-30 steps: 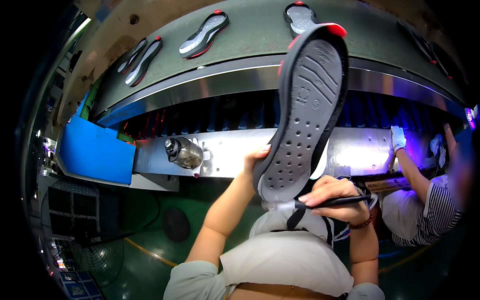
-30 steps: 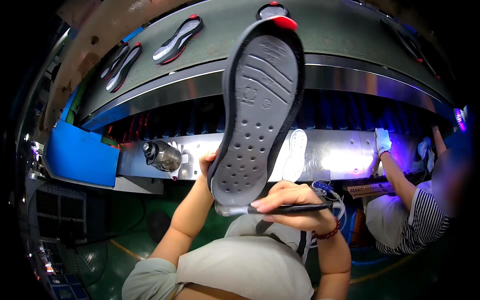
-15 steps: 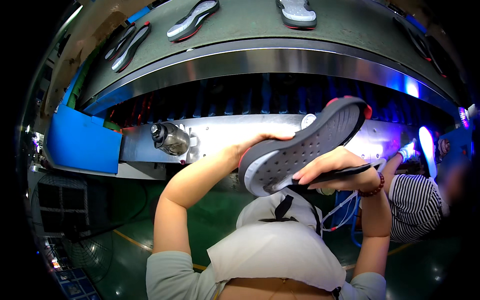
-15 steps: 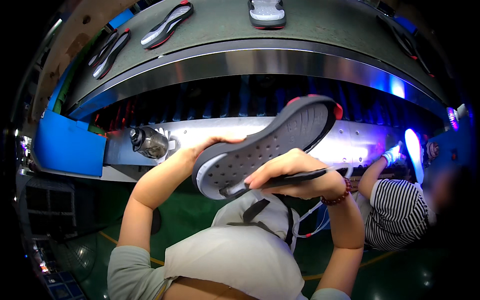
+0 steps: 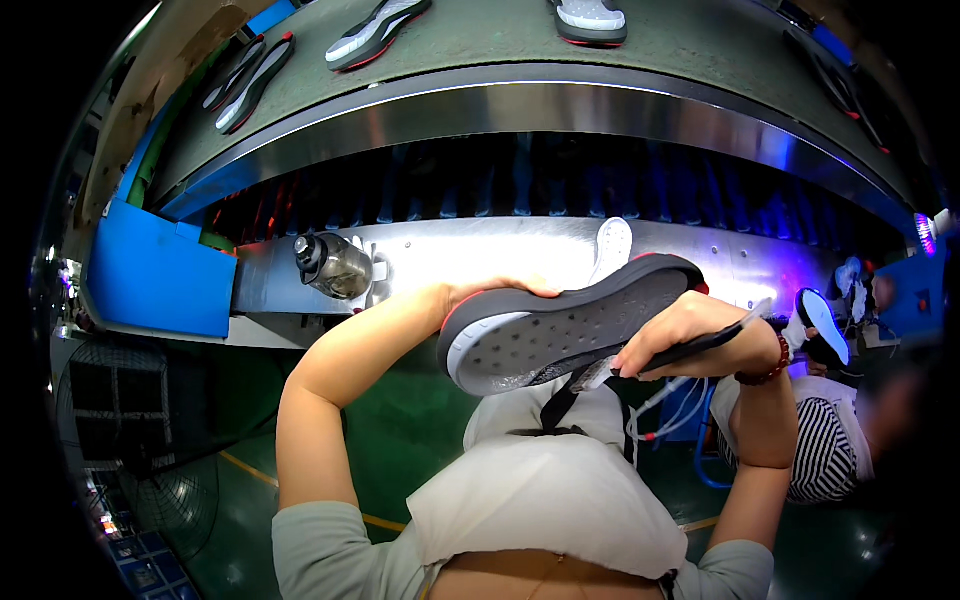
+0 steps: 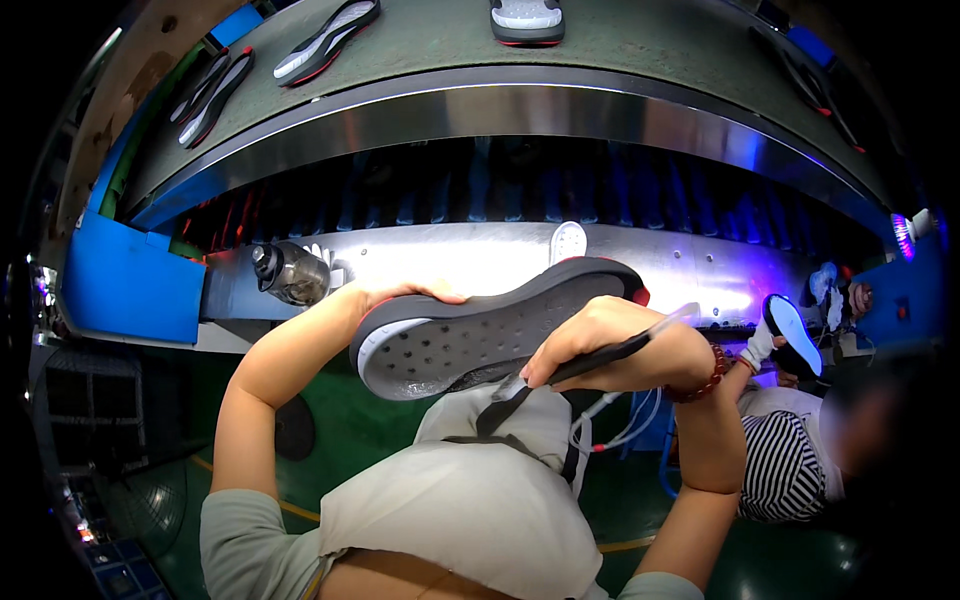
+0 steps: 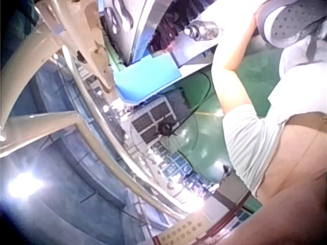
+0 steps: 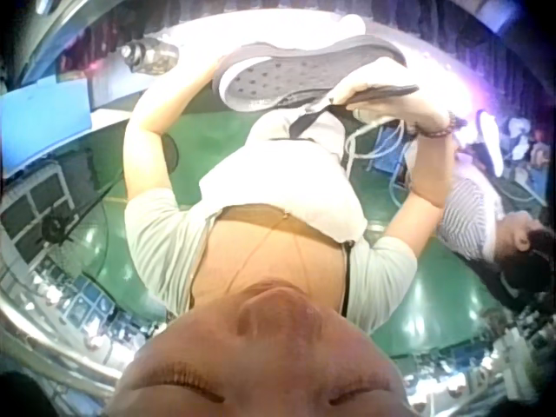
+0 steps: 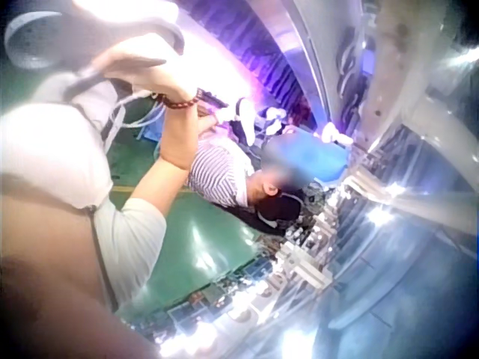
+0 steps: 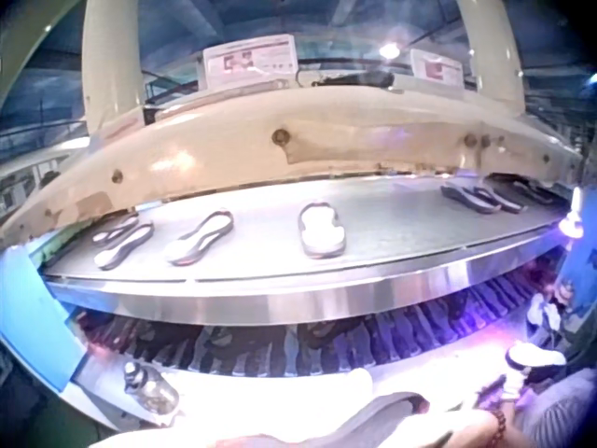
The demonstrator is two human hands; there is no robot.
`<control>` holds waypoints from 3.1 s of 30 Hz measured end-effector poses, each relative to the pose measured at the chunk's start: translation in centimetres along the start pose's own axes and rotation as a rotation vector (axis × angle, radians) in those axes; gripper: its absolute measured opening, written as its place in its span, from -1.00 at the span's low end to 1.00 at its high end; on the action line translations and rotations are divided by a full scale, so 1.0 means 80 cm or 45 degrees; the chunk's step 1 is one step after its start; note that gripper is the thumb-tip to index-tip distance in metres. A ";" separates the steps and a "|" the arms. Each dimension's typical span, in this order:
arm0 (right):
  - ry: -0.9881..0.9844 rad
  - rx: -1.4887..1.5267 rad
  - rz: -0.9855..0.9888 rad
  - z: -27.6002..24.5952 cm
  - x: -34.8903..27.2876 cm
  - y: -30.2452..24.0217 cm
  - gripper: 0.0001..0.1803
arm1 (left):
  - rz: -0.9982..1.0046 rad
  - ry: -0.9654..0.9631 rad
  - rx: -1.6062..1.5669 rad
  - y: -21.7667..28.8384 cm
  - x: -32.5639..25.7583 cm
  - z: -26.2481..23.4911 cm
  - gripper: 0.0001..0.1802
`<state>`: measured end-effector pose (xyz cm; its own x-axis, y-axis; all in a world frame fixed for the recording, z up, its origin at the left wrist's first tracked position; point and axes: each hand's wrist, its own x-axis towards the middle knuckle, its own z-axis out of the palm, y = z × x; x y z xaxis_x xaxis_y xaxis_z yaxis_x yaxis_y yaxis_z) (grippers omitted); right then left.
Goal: The person repeatedly picks up gray slipper soles from a conveyor belt, applies a dark substance to the sole using a brush, and returns them to the belt. The process is repeated for multiple soles in a continuous assembly-line manner.
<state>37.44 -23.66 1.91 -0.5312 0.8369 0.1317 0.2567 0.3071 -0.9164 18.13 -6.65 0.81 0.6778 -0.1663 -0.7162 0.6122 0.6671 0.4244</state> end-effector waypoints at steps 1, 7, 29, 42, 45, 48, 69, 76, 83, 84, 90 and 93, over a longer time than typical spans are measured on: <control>0.070 0.074 -0.017 0.001 0.001 0.001 -0.81 | 0.000 0.007 0.008 -0.002 0.002 -0.002 -0.39; 0.169 0.171 0.022 0.025 -0.023 0.018 -0.79 | 0.019 0.071 0.069 -0.010 0.000 -0.035 -0.40; 0.625 0.403 0.486 0.019 -0.040 -0.010 -0.76 | 0.205 0.039 -0.237 -0.050 -0.004 -0.094 -0.50; 1.657 -0.483 0.390 0.078 0.000 0.129 -0.87 | 0.491 0.015 -0.718 -0.090 0.091 -0.087 -0.52; 1.332 -0.410 0.281 0.112 0.036 0.092 -0.85 | 0.556 0.098 -0.676 -0.092 0.101 -0.096 -0.52; 1.029 0.463 0.308 0.096 0.022 0.083 -0.82 | 0.557 0.095 -0.648 -0.086 0.106 -0.104 -0.51; 2.240 1.302 0.230 0.127 -0.076 0.152 -0.83 | 0.463 -0.031 -1.267 -0.209 0.123 -0.154 -0.27; 2.551 1.223 0.116 0.142 -0.103 0.147 -0.85 | 0.670 -0.599 -0.492 -0.130 0.084 -0.114 -0.13; 2.602 1.358 0.182 0.173 -0.124 0.144 -0.89 | 0.926 -0.374 -0.551 0.066 0.117 0.051 -0.20; 2.611 1.384 0.177 0.178 -0.128 0.145 -0.90 | 0.811 -0.761 -0.359 0.106 0.132 0.062 -0.24; 2.535 1.397 0.192 0.188 -0.136 0.133 -0.88 | 1.026 -0.865 -1.065 0.341 0.295 0.170 0.08; 2.562 1.414 0.204 0.184 -0.147 0.130 -0.88 | 1.009 -0.462 -0.645 0.326 0.349 0.245 0.04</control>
<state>34.50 -37.00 -14.69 0.8220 0.2651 -0.5041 -0.5619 0.5218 -0.6419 60.98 -8.12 2.73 0.9490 0.3045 -0.0818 -0.2569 0.8972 0.3593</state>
